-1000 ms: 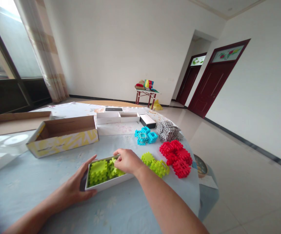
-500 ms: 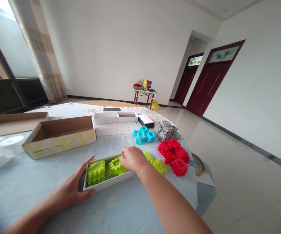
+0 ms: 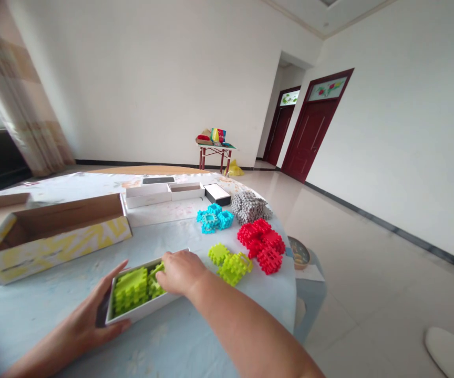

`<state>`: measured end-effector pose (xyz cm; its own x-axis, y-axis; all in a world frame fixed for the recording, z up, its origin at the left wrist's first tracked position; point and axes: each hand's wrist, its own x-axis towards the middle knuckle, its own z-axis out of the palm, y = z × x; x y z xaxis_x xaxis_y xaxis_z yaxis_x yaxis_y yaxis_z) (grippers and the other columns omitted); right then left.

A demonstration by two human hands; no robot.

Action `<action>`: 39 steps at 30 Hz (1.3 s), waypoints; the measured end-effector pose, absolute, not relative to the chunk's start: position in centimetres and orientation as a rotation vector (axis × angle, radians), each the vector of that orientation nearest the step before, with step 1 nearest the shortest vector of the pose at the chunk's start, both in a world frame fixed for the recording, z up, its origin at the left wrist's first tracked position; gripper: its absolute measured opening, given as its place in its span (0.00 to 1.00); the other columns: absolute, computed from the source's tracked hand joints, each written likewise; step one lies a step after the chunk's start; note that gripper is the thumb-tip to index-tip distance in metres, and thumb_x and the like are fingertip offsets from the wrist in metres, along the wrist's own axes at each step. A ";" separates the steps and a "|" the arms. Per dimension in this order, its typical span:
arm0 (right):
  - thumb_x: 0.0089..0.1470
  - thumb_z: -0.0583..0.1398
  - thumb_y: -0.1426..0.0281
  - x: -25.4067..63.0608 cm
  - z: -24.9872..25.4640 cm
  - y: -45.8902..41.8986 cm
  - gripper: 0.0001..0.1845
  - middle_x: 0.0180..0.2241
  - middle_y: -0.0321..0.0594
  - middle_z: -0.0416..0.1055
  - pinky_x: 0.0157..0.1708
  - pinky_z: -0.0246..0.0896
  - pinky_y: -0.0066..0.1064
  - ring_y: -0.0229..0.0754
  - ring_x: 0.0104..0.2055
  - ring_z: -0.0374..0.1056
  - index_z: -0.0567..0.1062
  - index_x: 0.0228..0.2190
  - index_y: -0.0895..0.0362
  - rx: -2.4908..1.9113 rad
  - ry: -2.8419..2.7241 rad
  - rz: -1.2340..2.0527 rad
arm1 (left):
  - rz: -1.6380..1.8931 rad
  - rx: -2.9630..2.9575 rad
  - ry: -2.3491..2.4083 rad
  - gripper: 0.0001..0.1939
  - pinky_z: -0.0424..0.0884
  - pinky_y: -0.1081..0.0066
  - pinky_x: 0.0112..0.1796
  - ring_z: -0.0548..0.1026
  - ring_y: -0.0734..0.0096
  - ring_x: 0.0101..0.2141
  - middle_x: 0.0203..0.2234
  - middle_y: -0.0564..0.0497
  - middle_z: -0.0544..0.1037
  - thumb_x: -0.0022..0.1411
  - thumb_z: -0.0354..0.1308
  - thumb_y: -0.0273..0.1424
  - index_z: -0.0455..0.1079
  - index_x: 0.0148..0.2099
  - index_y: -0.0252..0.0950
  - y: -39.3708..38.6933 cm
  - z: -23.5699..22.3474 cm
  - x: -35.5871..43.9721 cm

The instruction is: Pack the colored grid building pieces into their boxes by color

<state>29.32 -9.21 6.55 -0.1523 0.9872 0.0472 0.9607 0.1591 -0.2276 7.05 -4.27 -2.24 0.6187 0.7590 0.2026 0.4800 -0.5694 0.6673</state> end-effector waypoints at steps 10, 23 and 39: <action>0.54 0.52 0.64 31.2 7.5 -9.5 0.18 0.38 0.46 0.74 0.39 0.58 0.30 0.44 0.42 0.69 0.70 0.44 0.58 -1.881 -2.130 0.161 | 0.675 2.236 0.985 0.47 0.63 0.60 0.51 0.64 0.55 0.53 0.56 0.44 0.62 0.49 0.59 0.35 0.34 0.64 0.42 -4.9 -1.7 7.3; 0.53 0.52 0.63 30.4 6.4 -9.5 0.17 0.36 0.45 0.75 0.36 0.58 0.29 0.44 0.40 0.70 0.73 0.41 0.56 -1.825 -2.196 0.235 | 0.650 2.213 0.986 0.47 0.63 0.58 0.50 0.64 0.54 0.52 0.57 0.43 0.60 0.49 0.59 0.35 0.33 0.64 0.44 -5.1 -1.6 7.2; 0.50 0.55 0.61 32.6 6.9 -9.7 0.14 0.30 0.37 0.75 0.31 0.58 0.27 0.39 0.33 0.70 0.76 0.33 0.53 -1.765 -2.041 0.348 | 0.797 2.303 0.977 0.44 0.60 0.57 0.51 0.65 0.55 0.52 0.54 0.45 0.62 0.48 0.58 0.36 0.38 0.64 0.43 -4.7 -2.2 7.4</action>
<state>32.57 -9.70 6.92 -0.1081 0.9831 0.1477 0.8785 0.1640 -0.4487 7.38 -4.75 -2.25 0.5685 0.7602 0.3145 0.4605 -0.6108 0.6441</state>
